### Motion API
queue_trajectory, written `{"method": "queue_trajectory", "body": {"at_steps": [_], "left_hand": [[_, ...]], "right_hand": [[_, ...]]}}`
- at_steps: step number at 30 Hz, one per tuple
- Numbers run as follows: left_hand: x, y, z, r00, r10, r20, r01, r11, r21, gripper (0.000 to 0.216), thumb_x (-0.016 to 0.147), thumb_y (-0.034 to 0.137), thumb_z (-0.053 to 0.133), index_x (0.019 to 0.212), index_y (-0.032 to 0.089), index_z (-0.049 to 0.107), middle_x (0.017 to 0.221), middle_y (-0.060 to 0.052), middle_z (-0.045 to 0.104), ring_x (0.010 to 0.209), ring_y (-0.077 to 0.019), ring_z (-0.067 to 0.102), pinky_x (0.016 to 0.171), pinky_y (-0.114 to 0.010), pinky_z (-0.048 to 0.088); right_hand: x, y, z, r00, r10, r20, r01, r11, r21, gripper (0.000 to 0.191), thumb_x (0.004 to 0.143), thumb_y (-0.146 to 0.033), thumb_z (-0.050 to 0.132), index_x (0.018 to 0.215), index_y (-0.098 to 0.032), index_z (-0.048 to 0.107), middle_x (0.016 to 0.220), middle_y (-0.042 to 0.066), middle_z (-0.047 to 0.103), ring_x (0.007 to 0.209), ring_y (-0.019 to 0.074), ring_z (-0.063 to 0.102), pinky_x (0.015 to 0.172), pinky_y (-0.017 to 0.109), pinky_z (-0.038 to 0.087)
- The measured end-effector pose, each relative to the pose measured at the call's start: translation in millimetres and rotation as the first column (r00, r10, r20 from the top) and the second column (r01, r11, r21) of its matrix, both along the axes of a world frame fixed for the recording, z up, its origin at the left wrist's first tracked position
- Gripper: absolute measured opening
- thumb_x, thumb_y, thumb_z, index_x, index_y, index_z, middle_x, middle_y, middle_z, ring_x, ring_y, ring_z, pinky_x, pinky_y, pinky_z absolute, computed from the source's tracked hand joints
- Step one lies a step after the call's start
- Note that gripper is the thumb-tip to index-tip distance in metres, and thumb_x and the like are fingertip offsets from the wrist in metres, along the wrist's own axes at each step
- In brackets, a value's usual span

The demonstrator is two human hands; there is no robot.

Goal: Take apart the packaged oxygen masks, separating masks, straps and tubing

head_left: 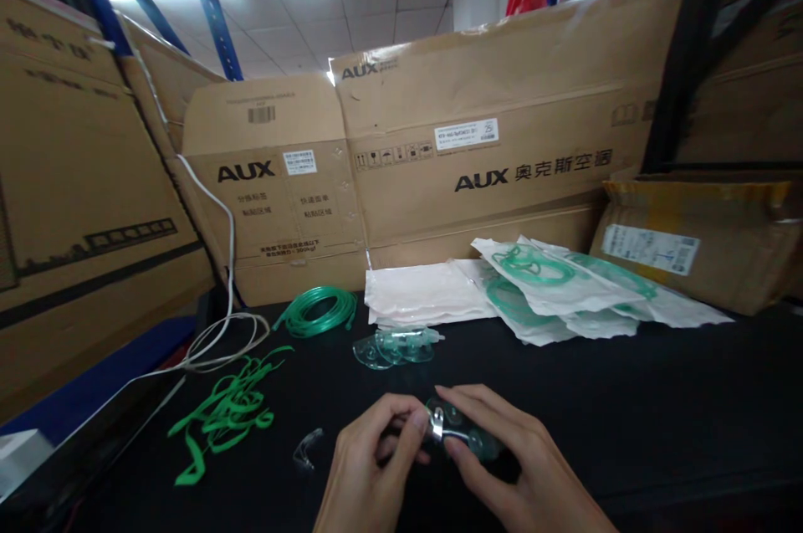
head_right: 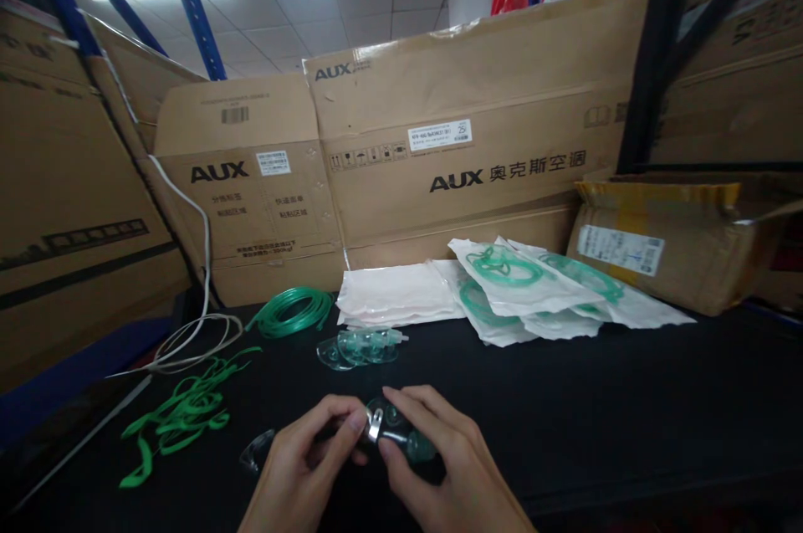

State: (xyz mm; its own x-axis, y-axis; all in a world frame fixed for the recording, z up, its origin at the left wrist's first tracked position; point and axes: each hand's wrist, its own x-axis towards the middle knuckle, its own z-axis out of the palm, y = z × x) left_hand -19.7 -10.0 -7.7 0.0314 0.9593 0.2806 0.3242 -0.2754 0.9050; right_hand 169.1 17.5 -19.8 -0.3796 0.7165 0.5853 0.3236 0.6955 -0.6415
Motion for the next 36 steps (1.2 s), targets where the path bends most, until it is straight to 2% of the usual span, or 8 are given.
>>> {"method": "queue_trajectory", "body": {"at_steps": [7,12,15,19,24,30,36], "left_hand": [[-0.9,0.7,-3.4,0.999,-0.051,0.015,0.052,0.998,-0.040,0.030,0.092,0.046,0.064,0.093,0.018,0.075,0.086,-0.005,0.073,0.075,-0.0169,0.070,0.067,-0.021,0.058],[-1.0,1.9,-5.1,0.995,-0.096,0.003,0.096,0.994,-0.043,0.027,0.093,0.042,0.063,0.099,0.019,0.075,0.091,-0.006,0.075,0.077,-0.0166,0.071,0.069,-0.021,0.059],[-2.0,3.6,-7.8,0.995,-0.100,0.004,0.100,0.995,-0.029,0.026,0.093,0.041,0.064,0.099,0.019,0.075,0.092,-0.006,0.075,0.079,-0.0170,0.071,0.069,-0.021,0.060],[-2.2,4.1,-9.7,0.993,-0.117,0.001,0.117,0.993,-0.028,0.025,0.092,0.042,0.065,0.100,0.019,0.074,0.095,-0.007,0.075,0.083,-0.0188,0.072,0.067,-0.022,0.061],[0.7,3.6,-8.9,0.996,-0.094,0.007,0.094,0.994,-0.048,0.022,0.090,0.039,0.068,0.095,0.019,0.073,0.084,-0.005,0.075,0.071,-0.0161,0.071,0.060,-0.020,0.060],[2.1,4.9,-10.6,0.999,-0.035,-0.022,0.035,0.999,-0.002,0.018,0.090,0.036,0.067,0.092,0.020,0.072,0.086,-0.005,0.076,0.073,-0.0177,0.074,0.061,-0.021,0.062],[3.4,5.8,-7.2,0.999,-0.032,0.032,0.034,0.996,-0.079,0.018,0.088,0.036,0.069,0.091,0.019,0.068,0.081,-0.003,0.075,0.069,-0.0167,0.074,0.062,-0.021,0.061]], "right_hand": [[-1.1,2.8,-6.7,1.000,-0.010,-0.030,0.009,1.000,-0.011,0.037,0.084,-0.018,0.063,0.120,-0.019,0.073,0.110,0.011,0.077,0.098,0.0226,0.075,0.088,0.027,0.060],[-1.9,1.8,-7.7,0.999,0.007,-0.049,-0.010,0.998,-0.067,0.031,0.085,-0.018,0.060,0.113,-0.018,0.074,0.104,0.009,0.078,0.092,0.0204,0.075,0.083,0.025,0.059],[-2.6,0.6,-6.7,1.000,0.019,-0.018,-0.021,0.995,-0.098,0.026,0.085,-0.016,0.057,0.106,-0.020,0.073,0.098,0.006,0.077,0.087,0.0185,0.074,0.079,0.024,0.056],[-2.8,1.2,-8.8,0.997,-0.024,0.074,0.033,0.991,-0.127,0.019,0.086,-0.017,0.056,0.095,-0.022,0.072,0.088,0.002,0.076,0.080,0.0180,0.070,0.075,0.026,0.052],[-4.0,1.7,-9.9,0.996,-0.029,0.088,0.044,0.984,-0.175,0.017,0.086,-0.015,0.054,0.090,-0.022,0.069,0.084,-0.001,0.075,0.077,0.0165,0.066,0.074,0.026,0.046],[-8.4,0.2,-5.9,1.000,-0.010,0.024,0.016,0.970,-0.243,0.016,0.092,-0.021,0.053,0.084,-0.021,0.067,0.081,-0.001,0.072,0.076,0.0152,0.065,0.074,0.024,0.044],[-9.0,-1.7,0.6,0.999,0.020,-0.030,-0.029,0.947,-0.320,0.022,0.096,-0.030,0.051,0.086,-0.020,0.068,0.082,0.001,0.072,0.077,0.0161,0.064,0.072,0.024,0.045]]}}
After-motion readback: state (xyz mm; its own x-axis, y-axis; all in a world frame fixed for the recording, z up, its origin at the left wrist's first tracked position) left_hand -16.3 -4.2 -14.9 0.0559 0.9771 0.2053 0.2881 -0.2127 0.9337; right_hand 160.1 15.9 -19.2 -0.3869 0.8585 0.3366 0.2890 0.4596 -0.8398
